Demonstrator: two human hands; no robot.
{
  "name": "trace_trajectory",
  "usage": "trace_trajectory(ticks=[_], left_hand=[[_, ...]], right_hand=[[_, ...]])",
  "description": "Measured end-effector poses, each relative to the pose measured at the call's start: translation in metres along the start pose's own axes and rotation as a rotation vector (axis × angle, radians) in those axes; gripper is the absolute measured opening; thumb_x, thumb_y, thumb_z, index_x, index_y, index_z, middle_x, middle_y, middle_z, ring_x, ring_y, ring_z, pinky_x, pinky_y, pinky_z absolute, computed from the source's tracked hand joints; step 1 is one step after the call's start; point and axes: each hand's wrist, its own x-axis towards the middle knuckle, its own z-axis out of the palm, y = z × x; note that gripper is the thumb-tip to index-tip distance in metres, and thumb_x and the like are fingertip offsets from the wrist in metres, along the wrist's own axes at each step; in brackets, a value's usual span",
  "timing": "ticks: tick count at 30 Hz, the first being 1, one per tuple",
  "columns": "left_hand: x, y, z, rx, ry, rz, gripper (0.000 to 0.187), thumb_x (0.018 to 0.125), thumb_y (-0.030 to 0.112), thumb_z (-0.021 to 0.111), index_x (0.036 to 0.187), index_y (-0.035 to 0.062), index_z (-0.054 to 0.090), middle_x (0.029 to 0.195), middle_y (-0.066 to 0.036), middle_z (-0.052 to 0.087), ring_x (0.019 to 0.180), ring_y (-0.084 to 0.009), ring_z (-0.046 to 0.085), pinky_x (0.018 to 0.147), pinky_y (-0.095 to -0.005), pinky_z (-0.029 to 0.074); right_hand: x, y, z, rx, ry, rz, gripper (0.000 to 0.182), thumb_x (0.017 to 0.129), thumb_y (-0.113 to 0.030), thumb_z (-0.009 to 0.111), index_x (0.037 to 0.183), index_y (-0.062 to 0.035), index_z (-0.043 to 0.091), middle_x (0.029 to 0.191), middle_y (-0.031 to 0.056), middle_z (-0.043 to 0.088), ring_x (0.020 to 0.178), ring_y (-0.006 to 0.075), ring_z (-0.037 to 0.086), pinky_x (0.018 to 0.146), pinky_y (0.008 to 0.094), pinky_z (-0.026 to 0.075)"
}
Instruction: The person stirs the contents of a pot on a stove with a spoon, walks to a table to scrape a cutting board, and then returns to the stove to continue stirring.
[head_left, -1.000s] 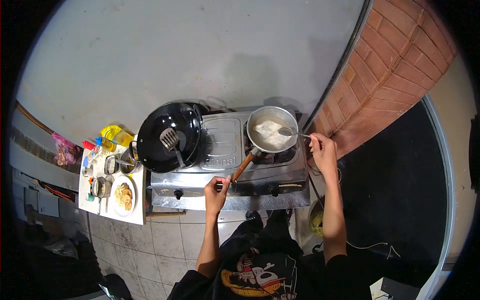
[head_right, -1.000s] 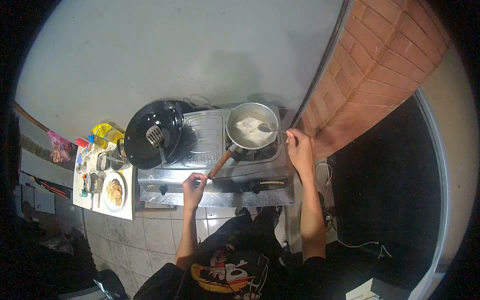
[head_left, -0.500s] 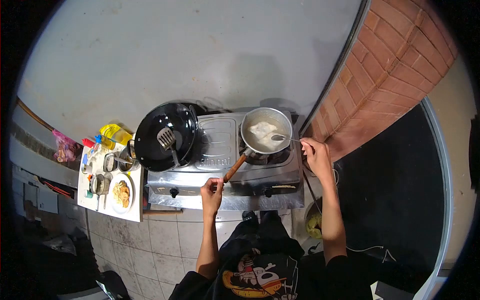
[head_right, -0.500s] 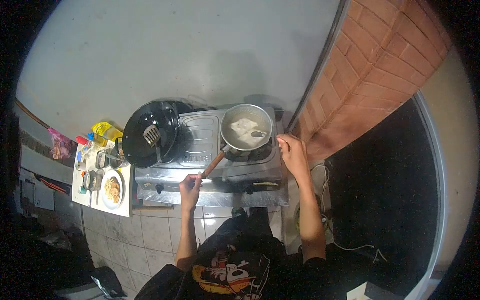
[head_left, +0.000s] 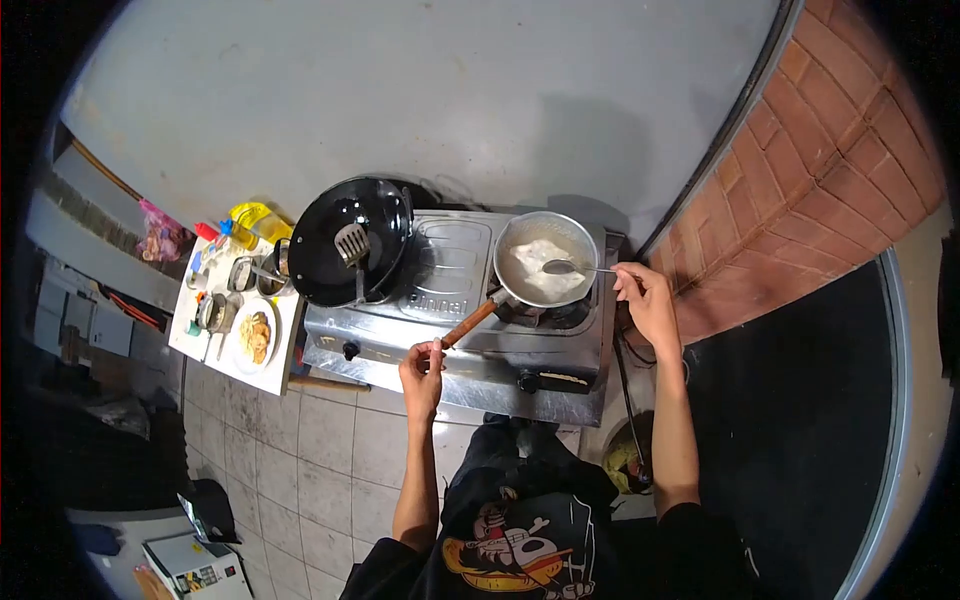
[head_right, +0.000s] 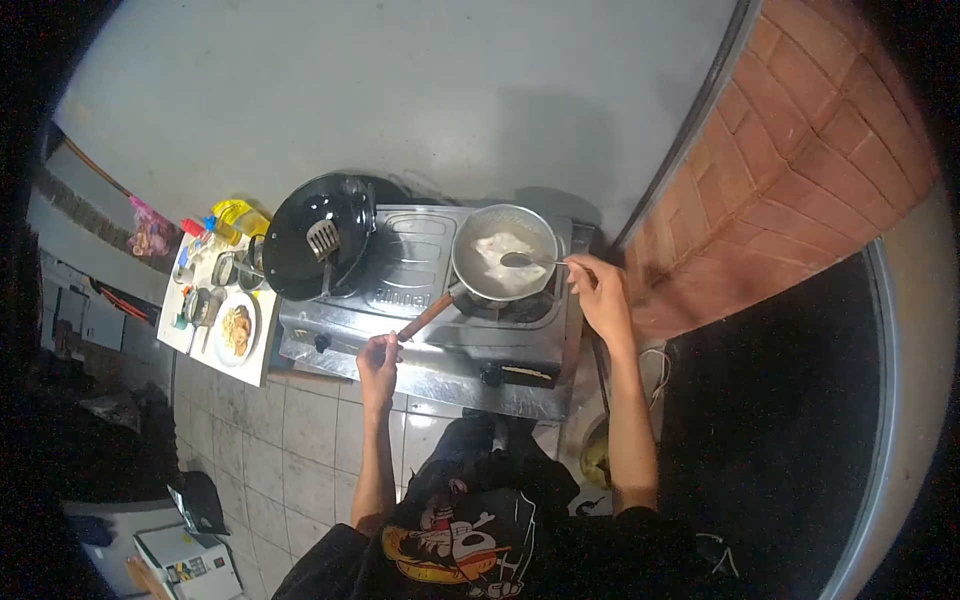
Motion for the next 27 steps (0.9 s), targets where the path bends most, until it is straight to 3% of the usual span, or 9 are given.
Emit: trace_trajectory(ticks=[11, 13, 27], left_hand=[[-0.01, 0.002, 0.009, 0.066, 0.115, 0.021, 0.024, 0.088, 0.021, 0.061, 0.092, -0.0024, 0.057, 0.071, -0.007, 0.06, 0.061, -0.0099, 0.054, 0.055, -0.0224, 0.044], [-0.01, 0.003, 0.01, 0.081, 0.141, 0.01, 0.025, 0.088, 0.022, 0.061, 0.092, -0.0026, 0.057, 0.072, -0.007, 0.061, 0.06, -0.0106, 0.055, 0.054, -0.0229, 0.044], [-0.002, 0.0, 0.005, 0.243, 0.156, -0.065, 0.035, 0.087, 0.028, 0.062, 0.087, -0.0064, 0.061, 0.069, -0.013, 0.063, 0.059, -0.0141, 0.057, 0.054, -0.0274, 0.045]], right_hand=[[0.025, 0.034, -0.004, 0.033, -0.131, -0.04, 0.018, 0.089, -0.011, 0.054, 0.093, 0.0035, 0.063, 0.065, 0.0052, 0.058, 0.055, 0.0096, 0.054, 0.052, 0.0231, 0.042], [0.03, 0.029, -0.006, 0.155, -0.104, 0.031, 0.018, 0.09, -0.011, 0.053, 0.091, 0.0034, 0.062, 0.063, 0.004, 0.057, 0.055, 0.0095, 0.054, 0.051, 0.0228, 0.042], [0.046, 0.048, 0.003, 0.179, 0.004, 0.169, 0.015, 0.089, -0.009, 0.051, 0.082, 0.0013, 0.059, 0.055, 0.0032, 0.053, 0.046, 0.0087, 0.049, 0.045, 0.0235, 0.038]])
